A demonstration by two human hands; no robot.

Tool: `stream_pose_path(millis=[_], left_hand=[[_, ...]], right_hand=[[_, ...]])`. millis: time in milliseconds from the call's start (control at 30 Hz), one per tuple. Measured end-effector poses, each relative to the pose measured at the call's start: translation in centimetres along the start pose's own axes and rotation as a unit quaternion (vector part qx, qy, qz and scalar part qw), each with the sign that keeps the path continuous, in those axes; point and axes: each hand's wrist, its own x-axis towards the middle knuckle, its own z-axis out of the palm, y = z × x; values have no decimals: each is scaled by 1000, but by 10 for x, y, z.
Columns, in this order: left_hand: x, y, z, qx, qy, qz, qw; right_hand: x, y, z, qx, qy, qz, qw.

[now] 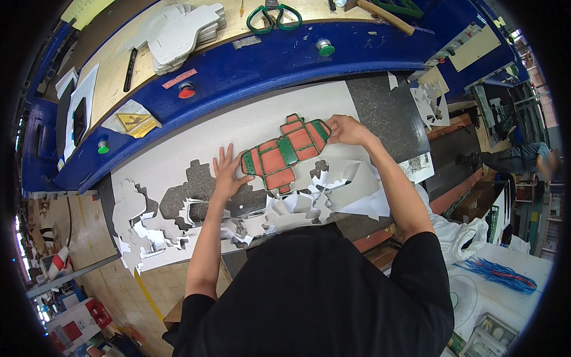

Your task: Placing templates on material and operating a press machine to cut out shoe components.

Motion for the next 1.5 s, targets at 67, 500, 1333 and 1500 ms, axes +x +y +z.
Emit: stream_pose_path(millis=[67,500,1333,1500], left_hand=[[4,1,-1,-2,4,5,1000],[-8,27,6,8,10,-3,1000],[-76,71,-6,-490,-385,-209,754],[-65,57,26,-26,-552,-153,819]], right_hand=[[3,1,-1,-1,16,1,1000],[53,-6,13,5,183,114,976],[-88,-50,-4,-192,-122,71,971],[-83,-21,18,-309,-262,53,913]])
